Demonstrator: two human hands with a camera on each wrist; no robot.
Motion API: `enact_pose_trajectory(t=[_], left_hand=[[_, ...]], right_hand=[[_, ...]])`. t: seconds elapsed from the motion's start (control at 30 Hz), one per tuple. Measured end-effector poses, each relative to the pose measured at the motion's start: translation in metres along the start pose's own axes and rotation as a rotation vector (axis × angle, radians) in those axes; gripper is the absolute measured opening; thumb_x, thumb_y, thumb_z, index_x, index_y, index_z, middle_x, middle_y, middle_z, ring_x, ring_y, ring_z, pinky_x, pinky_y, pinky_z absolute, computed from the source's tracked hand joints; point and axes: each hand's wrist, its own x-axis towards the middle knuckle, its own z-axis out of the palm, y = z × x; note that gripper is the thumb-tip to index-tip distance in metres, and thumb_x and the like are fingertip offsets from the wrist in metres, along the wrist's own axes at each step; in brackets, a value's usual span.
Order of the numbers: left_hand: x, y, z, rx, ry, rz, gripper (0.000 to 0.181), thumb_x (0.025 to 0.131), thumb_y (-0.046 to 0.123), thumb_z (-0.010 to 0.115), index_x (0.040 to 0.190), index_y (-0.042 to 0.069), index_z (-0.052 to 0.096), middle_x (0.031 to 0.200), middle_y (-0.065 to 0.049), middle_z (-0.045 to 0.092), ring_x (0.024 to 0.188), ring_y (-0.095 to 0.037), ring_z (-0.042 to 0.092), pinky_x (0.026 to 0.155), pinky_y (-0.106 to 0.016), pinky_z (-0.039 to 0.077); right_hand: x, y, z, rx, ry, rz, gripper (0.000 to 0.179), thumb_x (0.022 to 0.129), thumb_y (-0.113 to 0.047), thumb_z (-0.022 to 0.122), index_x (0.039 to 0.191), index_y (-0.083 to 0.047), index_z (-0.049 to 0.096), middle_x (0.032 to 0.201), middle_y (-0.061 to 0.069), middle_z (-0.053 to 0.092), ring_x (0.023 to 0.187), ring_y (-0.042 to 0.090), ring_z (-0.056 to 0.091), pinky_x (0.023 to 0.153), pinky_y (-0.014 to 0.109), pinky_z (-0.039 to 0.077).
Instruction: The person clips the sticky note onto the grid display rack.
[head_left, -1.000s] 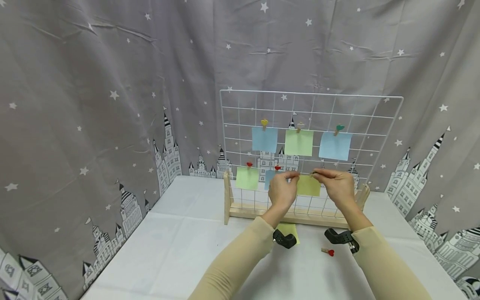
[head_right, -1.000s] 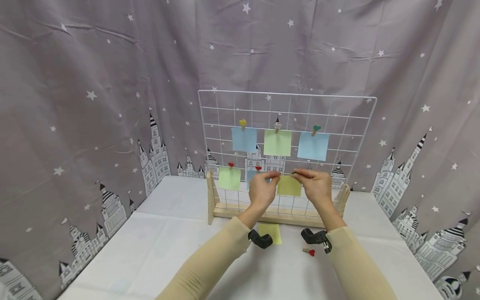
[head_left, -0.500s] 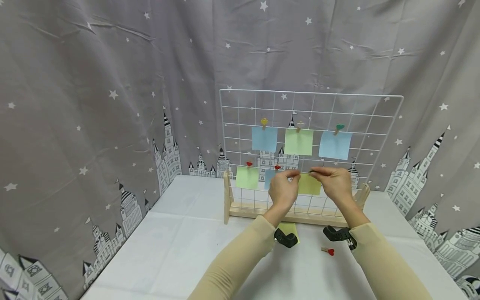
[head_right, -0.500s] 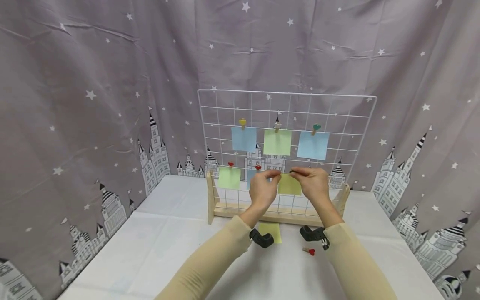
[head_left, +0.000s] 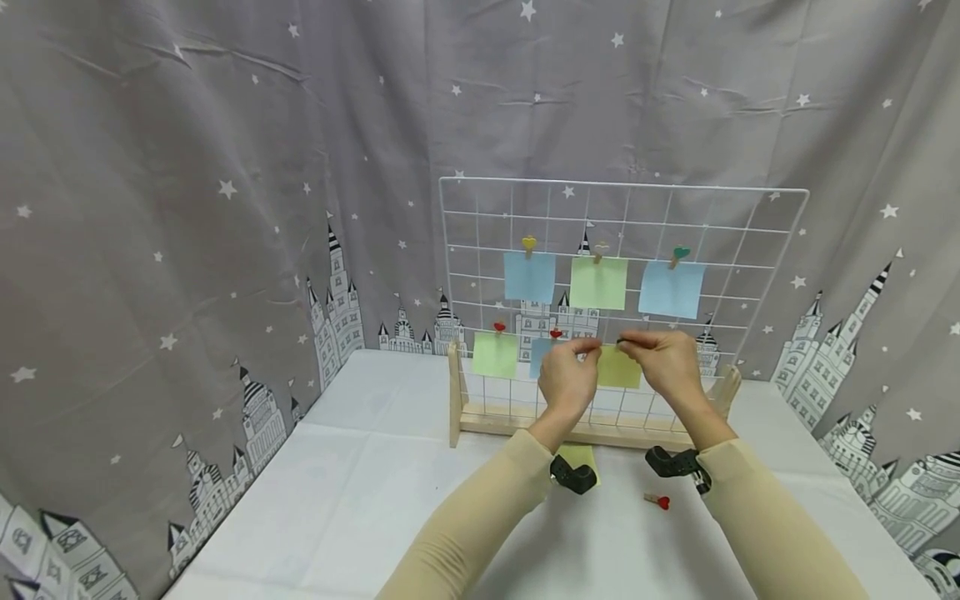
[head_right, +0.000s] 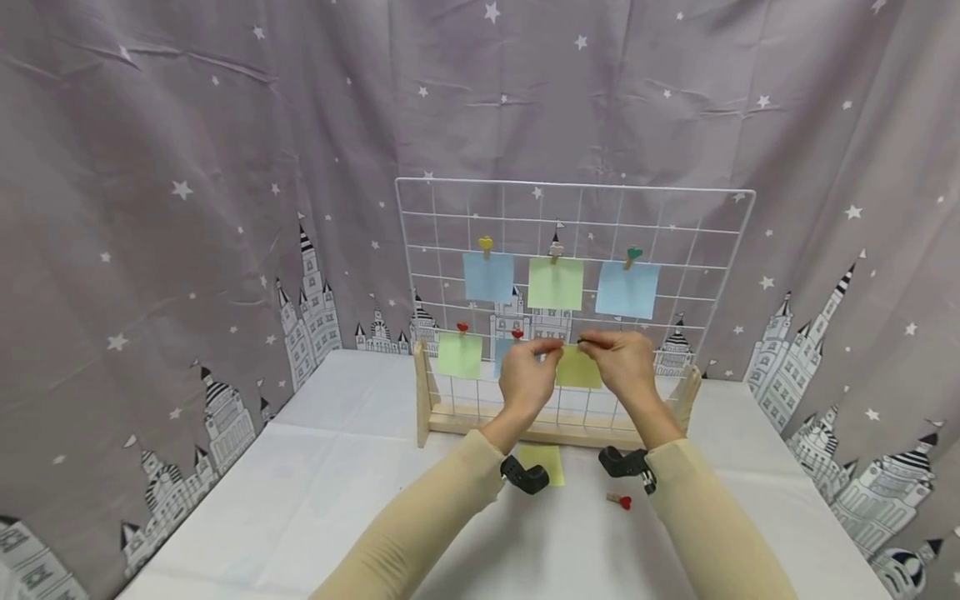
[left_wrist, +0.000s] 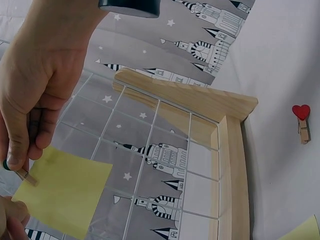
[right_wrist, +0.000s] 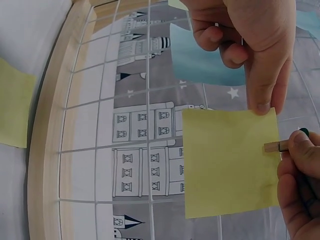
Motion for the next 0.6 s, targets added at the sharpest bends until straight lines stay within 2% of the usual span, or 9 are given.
enact_pose_trajectory(t=[0.3, 0.6], left_hand=[[-0.0005, 0.0023, -0.0006, 0.004, 0.001, 0.008, 0.014, 0.097, 0.025, 0.071, 0.105, 0.028, 0.082, 0.108, 0.005, 0.08, 0.036, -0.005, 0.027, 0.038, -0.023, 0.022], [-0.0003, -0.0013, 0.0004, 0.01, 0.003, 0.002, 0.015, 0.098, 0.028, 0.071, 0.107, 0.03, 0.082, 0.109, 0.007, 0.08, 0.036, -0.005, 0.027, 0.038, -0.024, 0.022]], right_hand=[[-0.0006, -0.0042, -0.0025, -0.009, -0.029, 0.035, 0.025, 0.099, -0.017, 0.071, 0.12, -0.004, 0.077, 0.113, 0.016, 0.077, 0.102, 0.033, 0.074, 0.067, 0.012, 0.049], [-0.0024, -0.0074, -0.0024, -0.033, -0.049, 0.073, 0.028, 0.101, -0.02, 0.068, 0.125, -0.006, 0.074, 0.119, 0.016, 0.075, 0.101, 0.032, 0.075, 0.069, 0.02, 0.053]])
